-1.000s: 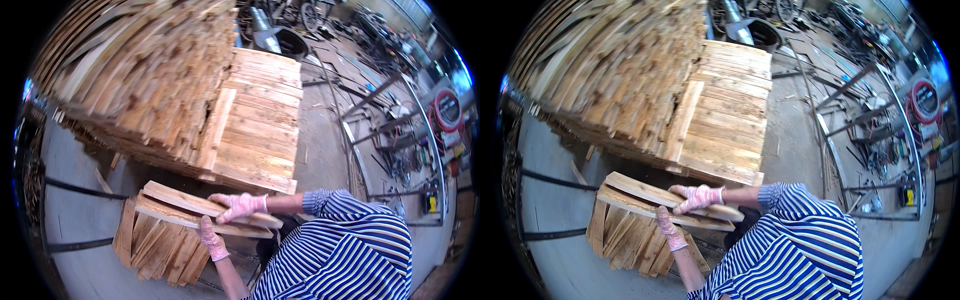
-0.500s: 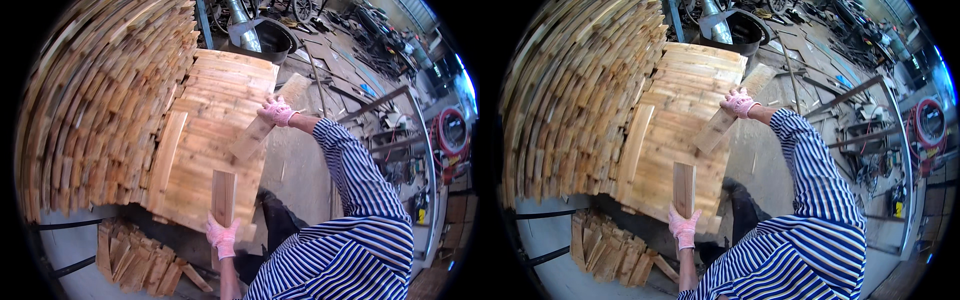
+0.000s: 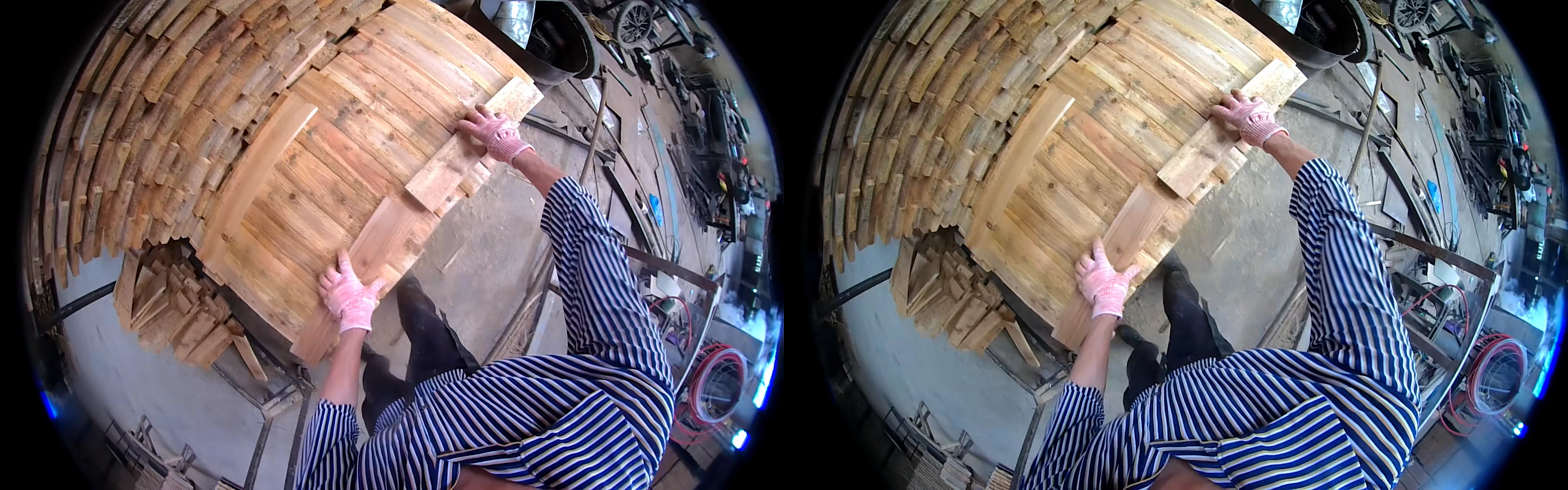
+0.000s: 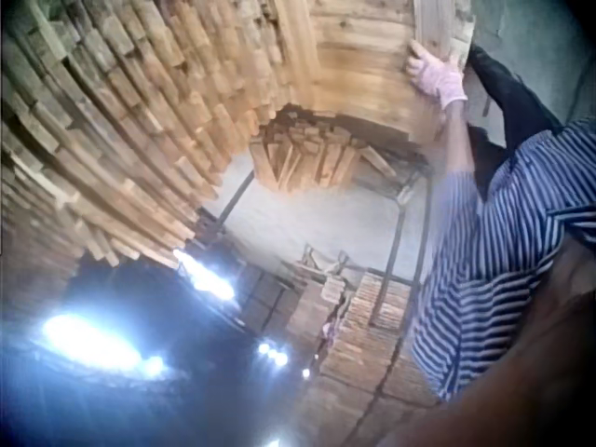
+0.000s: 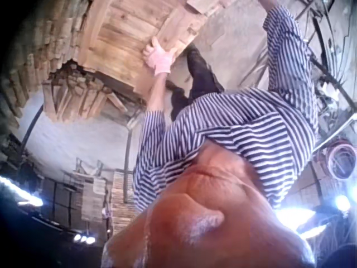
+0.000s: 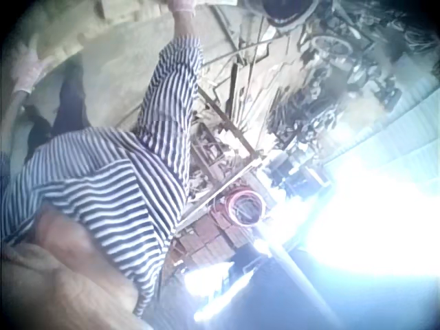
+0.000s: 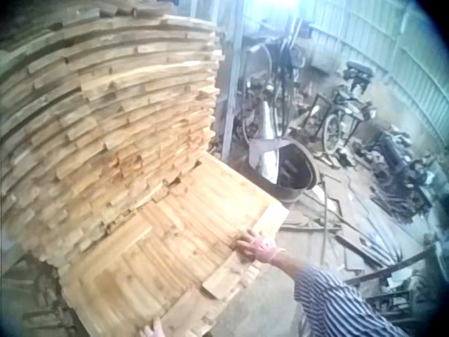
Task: The person repeatedly picks up small bundles of wooden planks from a metal rack and stacks them onto a growing pile on the floor. The person wears pink gloves and handles the wood by hand, moving from the rack to the stack in a continuous loop.
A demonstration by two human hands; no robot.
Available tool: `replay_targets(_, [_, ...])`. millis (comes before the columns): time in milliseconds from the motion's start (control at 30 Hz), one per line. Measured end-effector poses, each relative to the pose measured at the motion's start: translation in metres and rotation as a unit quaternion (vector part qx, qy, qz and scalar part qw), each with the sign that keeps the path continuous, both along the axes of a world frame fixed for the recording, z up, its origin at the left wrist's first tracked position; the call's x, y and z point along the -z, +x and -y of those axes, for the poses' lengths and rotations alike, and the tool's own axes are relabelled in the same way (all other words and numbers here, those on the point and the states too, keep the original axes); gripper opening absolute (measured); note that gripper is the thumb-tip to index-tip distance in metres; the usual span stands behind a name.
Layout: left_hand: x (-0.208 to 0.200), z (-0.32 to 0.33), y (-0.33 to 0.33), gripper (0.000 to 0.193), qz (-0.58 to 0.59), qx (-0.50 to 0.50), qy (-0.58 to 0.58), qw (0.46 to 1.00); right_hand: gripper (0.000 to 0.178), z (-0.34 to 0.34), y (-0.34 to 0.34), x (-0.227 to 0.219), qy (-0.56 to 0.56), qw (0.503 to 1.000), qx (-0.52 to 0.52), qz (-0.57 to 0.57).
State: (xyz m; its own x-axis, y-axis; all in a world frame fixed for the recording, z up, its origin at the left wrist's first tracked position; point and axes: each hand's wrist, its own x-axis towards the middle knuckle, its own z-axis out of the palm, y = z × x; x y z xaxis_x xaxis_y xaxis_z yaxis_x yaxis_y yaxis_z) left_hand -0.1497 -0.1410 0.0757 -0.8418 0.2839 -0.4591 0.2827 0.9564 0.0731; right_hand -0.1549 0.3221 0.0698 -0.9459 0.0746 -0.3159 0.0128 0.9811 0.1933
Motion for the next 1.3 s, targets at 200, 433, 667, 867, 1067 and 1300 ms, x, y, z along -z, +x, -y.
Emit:
replay_targets(200, [0.003,-0.026,-0.006,0.116,0.023,-0.036,0.002,0.999,0.06,-0.014,-0.008,0.008,-0.034,0.999,-0.027,-0.031])
replay_targets(433, [-0.011,-0.016,-0.02,0.099,0.004,0.017,0.082,0.996,0.049,-0.01,-0.018,-0.02,-0.136,0.989,-0.038,-0.043])
replay_targets(667, [-0.014,0.006,-0.005,0.105,-0.008,-0.03,0.069,0.997,0.082,0.011,-0.052,-0.039,-0.04,0.998,-0.044,-0.016])
replay_targets(867, [-0.024,-0.002,0.004,0.106,-0.016,-0.052,0.085,0.995,0.114,0.111,-0.105,-0.088,-0.179,0.983,-0.032,0.038])
replay_targets(1067, [-0.045,0.02,-0.019,0.111,0.099,-0.028,0.176,0.979,0.118,0.277,-0.124,-0.116,-0.359,0.931,0.039,0.041])
replay_targets(1300, [-0.031,0.236,-0.015,0.088,-0.153,-0.379,0.219,0.886,0.11,0.428,-0.11,-0.074,-0.331,0.926,0.179,0.018])
